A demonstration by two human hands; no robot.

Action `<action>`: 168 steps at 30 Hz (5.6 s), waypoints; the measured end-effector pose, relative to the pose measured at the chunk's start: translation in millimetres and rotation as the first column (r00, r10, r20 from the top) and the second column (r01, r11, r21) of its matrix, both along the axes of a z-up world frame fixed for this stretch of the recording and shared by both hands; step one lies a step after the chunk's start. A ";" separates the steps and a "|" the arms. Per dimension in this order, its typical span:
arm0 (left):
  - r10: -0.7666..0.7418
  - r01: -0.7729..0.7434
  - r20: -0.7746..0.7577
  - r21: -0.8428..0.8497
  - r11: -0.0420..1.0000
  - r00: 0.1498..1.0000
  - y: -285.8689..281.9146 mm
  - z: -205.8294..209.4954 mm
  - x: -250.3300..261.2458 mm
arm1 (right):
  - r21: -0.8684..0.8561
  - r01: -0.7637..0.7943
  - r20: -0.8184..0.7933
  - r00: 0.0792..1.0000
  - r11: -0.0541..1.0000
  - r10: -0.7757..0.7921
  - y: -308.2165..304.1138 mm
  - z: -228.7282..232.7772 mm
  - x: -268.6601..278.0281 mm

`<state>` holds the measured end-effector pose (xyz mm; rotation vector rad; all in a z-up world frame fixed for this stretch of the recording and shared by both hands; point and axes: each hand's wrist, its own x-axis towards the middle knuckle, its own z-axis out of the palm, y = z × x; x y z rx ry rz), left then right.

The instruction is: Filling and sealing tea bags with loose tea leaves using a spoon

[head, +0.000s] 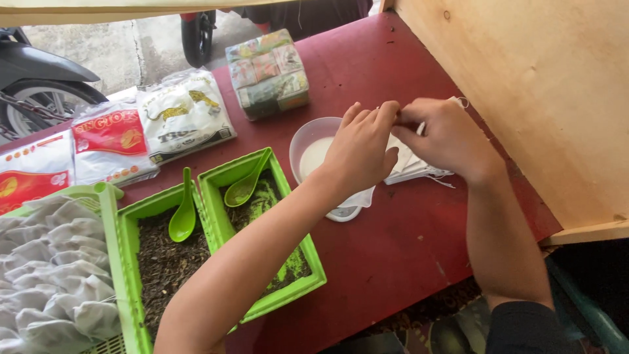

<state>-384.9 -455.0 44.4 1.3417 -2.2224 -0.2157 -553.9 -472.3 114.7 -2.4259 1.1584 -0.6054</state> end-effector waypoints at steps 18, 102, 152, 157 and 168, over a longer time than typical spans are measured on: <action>-0.012 -0.004 0.156 0.103 0.995 0.988 -59.2 -70.9 -25.5 | 0.191 0.181 -0.425 0.901 0.965 -0.085 -18.2 -61.1 9.5; 0.460 -0.491 -0.551 0.102 0.865 0.696 240.5 3.8 258.7 | 0.224 -0.508 0.610 0.739 0.832 0.287 129.1 -64.1 253.4; 0.451 -0.472 -0.637 0.153 0.868 0.625 244.2 -27.4 251.7 | -0.011 -0.563 0.605 0.654 0.827 0.453 132.8 -85.9 260.4; 0.364 -0.474 -0.687 0.031 0.880 0.630 242.9 -15.2 252.2 | 0.005 -0.582 0.619 0.641 0.813 0.454 130.6 -84.3 261.0; 0.418 -0.518 -0.647 0.042 0.855 0.638 241.8 -25.6 256.8 | -0.049 -0.593 0.611 0.619 0.804 0.493 133.7 -81.2 262.1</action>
